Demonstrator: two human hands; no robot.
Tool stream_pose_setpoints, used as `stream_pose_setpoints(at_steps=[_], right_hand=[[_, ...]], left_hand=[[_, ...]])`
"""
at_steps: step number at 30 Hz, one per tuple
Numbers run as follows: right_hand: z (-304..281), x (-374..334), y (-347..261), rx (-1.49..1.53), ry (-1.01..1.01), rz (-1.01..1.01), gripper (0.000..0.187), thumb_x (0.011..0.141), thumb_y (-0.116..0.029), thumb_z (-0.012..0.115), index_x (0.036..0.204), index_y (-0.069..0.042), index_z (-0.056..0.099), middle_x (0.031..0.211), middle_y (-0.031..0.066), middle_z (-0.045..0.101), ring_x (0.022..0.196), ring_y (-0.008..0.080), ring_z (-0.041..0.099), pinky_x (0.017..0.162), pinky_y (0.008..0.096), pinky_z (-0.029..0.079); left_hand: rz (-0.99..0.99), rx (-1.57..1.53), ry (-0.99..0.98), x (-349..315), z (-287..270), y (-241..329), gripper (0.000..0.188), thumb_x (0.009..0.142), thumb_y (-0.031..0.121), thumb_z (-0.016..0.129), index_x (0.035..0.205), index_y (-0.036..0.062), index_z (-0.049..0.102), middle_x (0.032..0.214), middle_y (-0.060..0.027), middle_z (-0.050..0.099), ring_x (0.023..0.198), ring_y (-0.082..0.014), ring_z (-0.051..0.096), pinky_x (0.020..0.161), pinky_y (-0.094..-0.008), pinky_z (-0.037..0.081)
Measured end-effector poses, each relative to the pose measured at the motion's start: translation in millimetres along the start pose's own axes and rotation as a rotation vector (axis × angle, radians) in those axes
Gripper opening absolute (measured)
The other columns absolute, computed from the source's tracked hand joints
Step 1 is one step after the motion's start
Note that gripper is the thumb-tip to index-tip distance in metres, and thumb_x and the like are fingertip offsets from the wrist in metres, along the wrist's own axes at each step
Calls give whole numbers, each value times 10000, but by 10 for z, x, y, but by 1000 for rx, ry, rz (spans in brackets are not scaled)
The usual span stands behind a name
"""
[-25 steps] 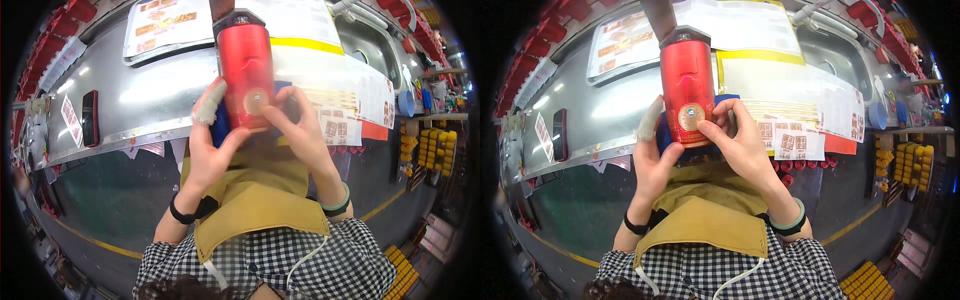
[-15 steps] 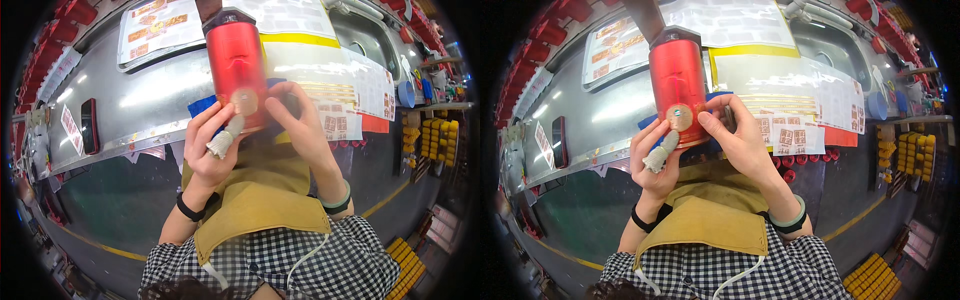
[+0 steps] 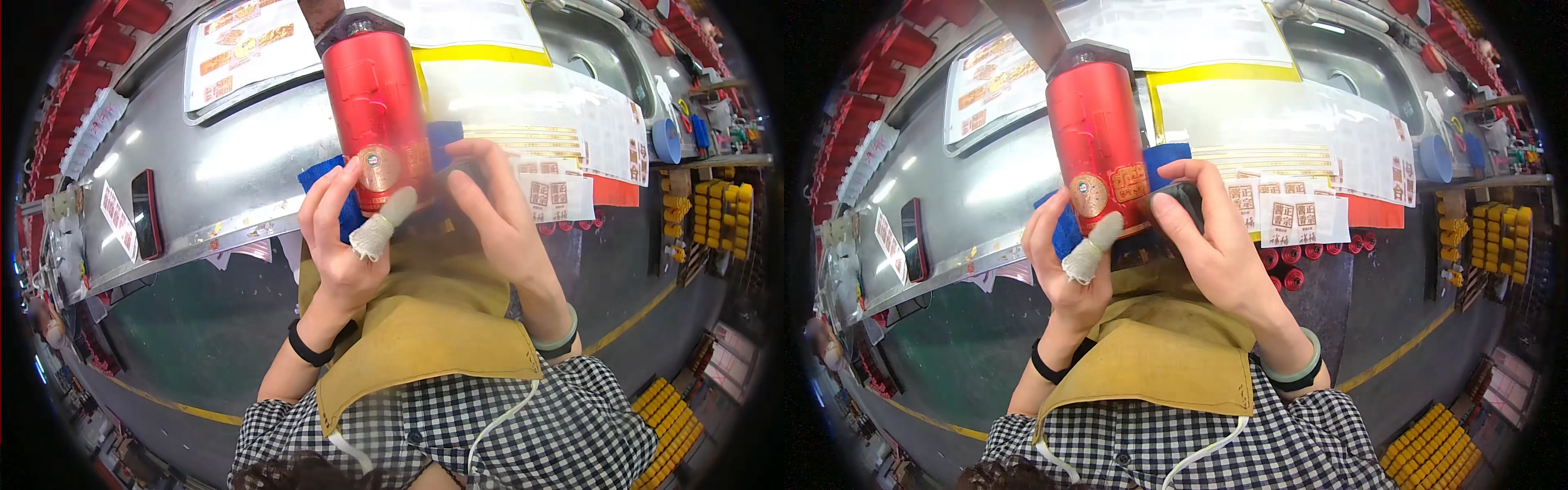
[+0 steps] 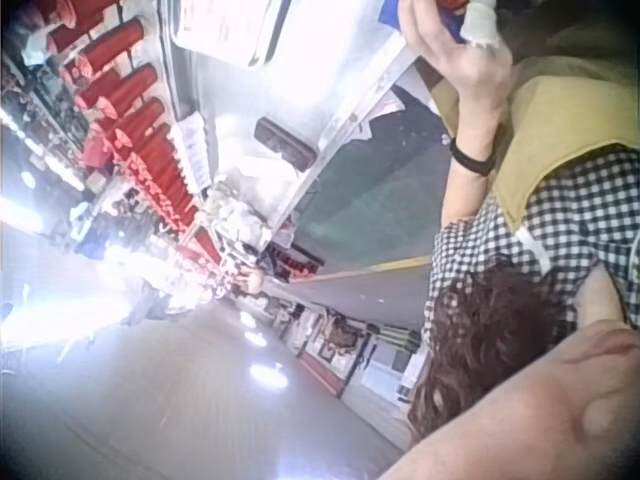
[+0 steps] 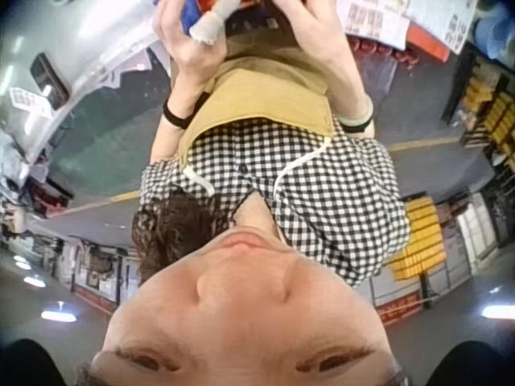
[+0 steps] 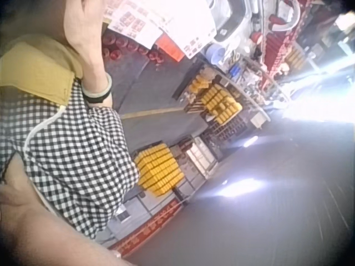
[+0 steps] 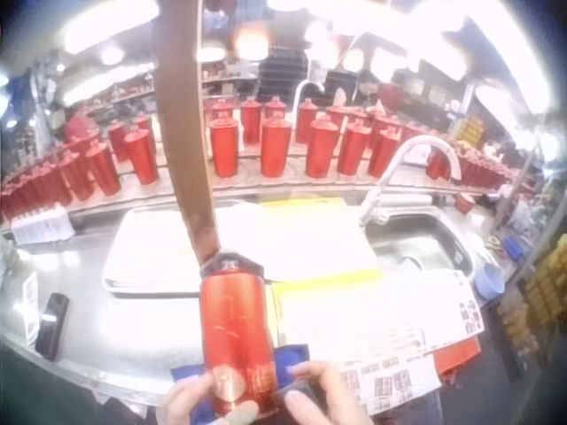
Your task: Applying decorative labels and smoothing them onto red metal or plastic canisters on a production line.
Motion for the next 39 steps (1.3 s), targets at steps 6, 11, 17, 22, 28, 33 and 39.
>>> stream_pose_setpoints(at_steps=[6,11,17,22,28,33,39], right_hand=[[-7,-89,-240,-383,189,-330,285,958,-59,631,1212,11,520,1082,168,622,966,302,644,865,384,507],[-2,-118,-323,-436,229,-354,258,919,-7,652,1146,14,530,1032,168,614,910,308,647,807,405,513],[15,-100,-290,-370,192,-270,245,905,5,656,1117,2,535,955,162,616,847,310,649,761,400,514],[13,-71,-269,-385,151,-289,169,930,-46,649,1066,11,565,921,153,637,815,273,664,731,378,517],[47,-67,-190,-188,117,-49,238,922,-124,724,1055,9,579,854,125,663,804,260,666,746,374,516],[67,-45,-137,-324,165,-222,325,886,-181,793,1044,0,575,907,120,658,853,244,661,781,363,515],[71,-46,-125,-310,159,-158,350,873,-200,812,1029,-11,564,948,123,647,893,234,637,827,357,506]], left_hand=[[-31,-25,25,35,-24,-94,594,702,90,898,1261,77,696,1445,-160,560,1300,-371,513,1081,-474,407],[-46,-53,26,5,-32,-140,577,709,73,879,1255,67,690,1423,-145,572,1299,-364,513,1077,-470,420],[-7,-33,17,11,-34,-125,563,734,100,871,1264,63,682,1417,-140,572,1302,-359,510,1076,-462,425],[-60,-94,-46,71,-77,-122,519,805,153,842,1284,35,683,1427,-157,555,1286,-362,506,1077,-464,429],[-391,-623,11,161,63,-419,507,939,127,713,1401,-24,570,1561,-179,403,1426,-299,434,1182,-420,352],[-489,-730,-14,282,203,-455,543,941,95,711,1441,-12,527,1573,-161,373,1439,-260,407,1172,-397,378],[-492,-617,-63,326,236,-460,628,873,105,778,1454,82,542,1557,-163,381,1422,-289,413,1170,-414,374]])
Point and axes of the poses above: each hand's wrist, its own x-axis towards the middle knuckle, its own z-axis out of the palm, y = z × x, the point moved 8 cm from there along x, towards the middle knuckle
